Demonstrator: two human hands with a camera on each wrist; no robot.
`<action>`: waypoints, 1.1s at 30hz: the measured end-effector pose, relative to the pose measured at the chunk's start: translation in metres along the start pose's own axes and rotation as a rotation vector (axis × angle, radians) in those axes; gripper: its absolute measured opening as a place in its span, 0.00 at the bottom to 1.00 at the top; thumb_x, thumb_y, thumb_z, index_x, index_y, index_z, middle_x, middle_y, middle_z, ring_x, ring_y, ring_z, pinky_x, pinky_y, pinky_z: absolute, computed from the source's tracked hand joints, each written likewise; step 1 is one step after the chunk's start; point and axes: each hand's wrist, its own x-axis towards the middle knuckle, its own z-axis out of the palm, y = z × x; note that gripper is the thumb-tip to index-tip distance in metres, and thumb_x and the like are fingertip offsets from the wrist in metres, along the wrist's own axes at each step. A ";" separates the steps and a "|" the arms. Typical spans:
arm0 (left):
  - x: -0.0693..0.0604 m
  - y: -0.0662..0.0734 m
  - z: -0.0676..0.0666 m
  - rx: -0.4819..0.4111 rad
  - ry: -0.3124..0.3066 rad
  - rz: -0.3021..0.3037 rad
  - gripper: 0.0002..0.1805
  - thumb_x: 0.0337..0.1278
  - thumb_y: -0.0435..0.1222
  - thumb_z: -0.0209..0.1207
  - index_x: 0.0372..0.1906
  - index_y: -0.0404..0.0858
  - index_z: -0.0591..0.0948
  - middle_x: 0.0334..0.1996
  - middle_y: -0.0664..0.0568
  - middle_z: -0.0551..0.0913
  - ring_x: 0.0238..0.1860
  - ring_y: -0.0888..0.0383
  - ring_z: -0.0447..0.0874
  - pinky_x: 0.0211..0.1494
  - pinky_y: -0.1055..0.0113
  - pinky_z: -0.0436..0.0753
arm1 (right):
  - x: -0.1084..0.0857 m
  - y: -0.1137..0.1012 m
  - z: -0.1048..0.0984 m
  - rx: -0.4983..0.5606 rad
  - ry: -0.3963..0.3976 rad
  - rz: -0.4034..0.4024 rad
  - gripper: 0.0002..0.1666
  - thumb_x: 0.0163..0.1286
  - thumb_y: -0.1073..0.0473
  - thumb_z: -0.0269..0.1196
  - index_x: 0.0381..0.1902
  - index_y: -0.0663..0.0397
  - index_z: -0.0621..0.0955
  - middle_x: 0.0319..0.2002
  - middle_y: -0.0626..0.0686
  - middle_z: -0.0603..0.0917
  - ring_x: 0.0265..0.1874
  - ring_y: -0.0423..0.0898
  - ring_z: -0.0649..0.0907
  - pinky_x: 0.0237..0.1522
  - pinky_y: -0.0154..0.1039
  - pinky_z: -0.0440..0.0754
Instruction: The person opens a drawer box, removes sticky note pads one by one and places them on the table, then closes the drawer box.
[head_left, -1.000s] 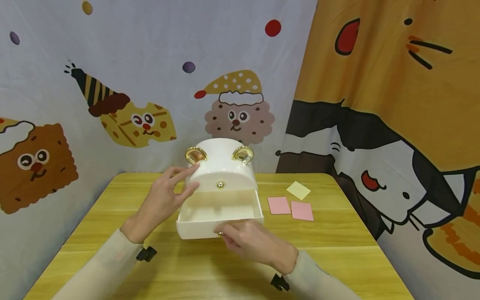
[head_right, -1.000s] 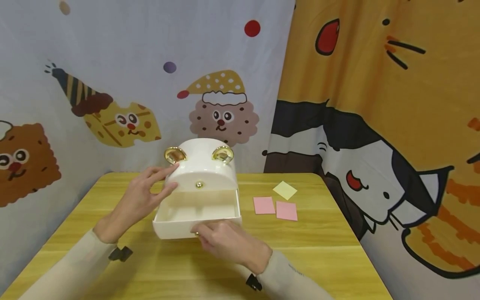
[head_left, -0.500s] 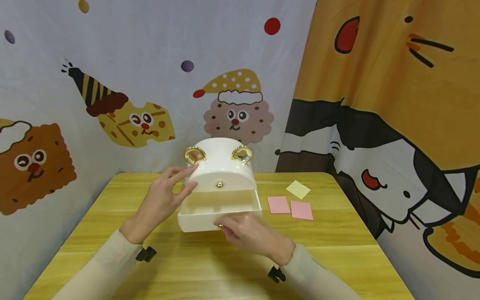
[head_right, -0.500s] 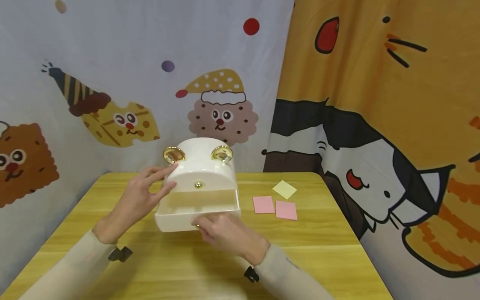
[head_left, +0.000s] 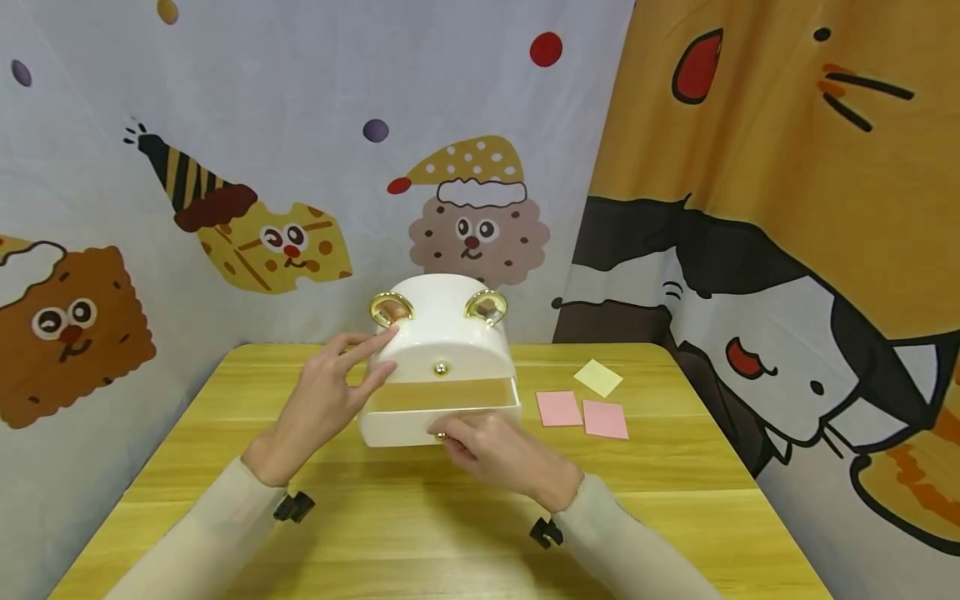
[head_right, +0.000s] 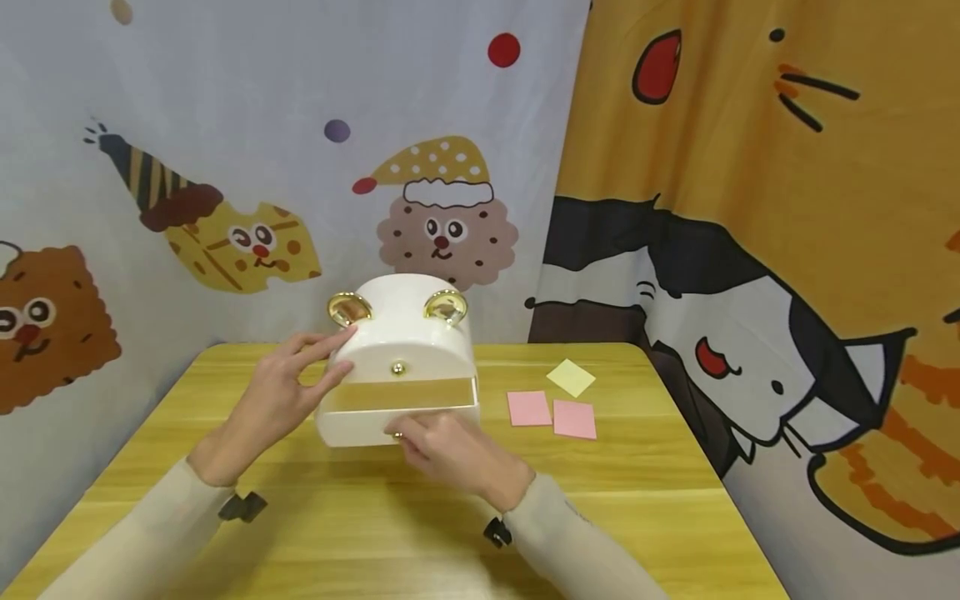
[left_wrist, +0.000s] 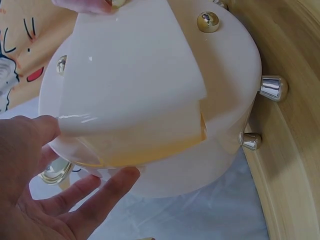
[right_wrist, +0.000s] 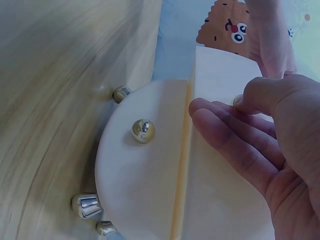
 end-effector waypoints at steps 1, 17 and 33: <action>0.000 0.000 0.000 0.001 0.004 0.006 0.31 0.75 0.34 0.78 0.79 0.47 0.87 0.55 0.34 0.91 0.34 0.47 0.90 0.31 0.64 0.83 | 0.000 0.002 0.001 0.004 0.001 0.001 0.17 0.76 0.74 0.73 0.59 0.56 0.90 0.37 0.46 0.93 0.29 0.32 0.79 0.34 0.18 0.74; 0.001 0.001 0.000 -0.006 0.005 -0.010 0.30 0.75 0.34 0.78 0.78 0.47 0.88 0.55 0.35 0.91 0.39 0.44 0.93 0.34 0.58 0.87 | 0.006 0.015 0.002 0.059 0.011 0.019 0.18 0.76 0.74 0.74 0.60 0.59 0.90 0.39 0.47 0.94 0.32 0.34 0.84 0.37 0.19 0.80; 0.001 0.001 0.000 -0.025 0.017 -0.004 0.28 0.75 0.33 0.78 0.76 0.45 0.89 0.54 0.36 0.91 0.34 0.49 0.89 0.31 0.64 0.83 | 0.008 0.028 0.009 0.044 0.033 0.042 0.16 0.78 0.71 0.76 0.59 0.57 0.91 0.36 0.46 0.92 0.32 0.35 0.83 0.38 0.22 0.83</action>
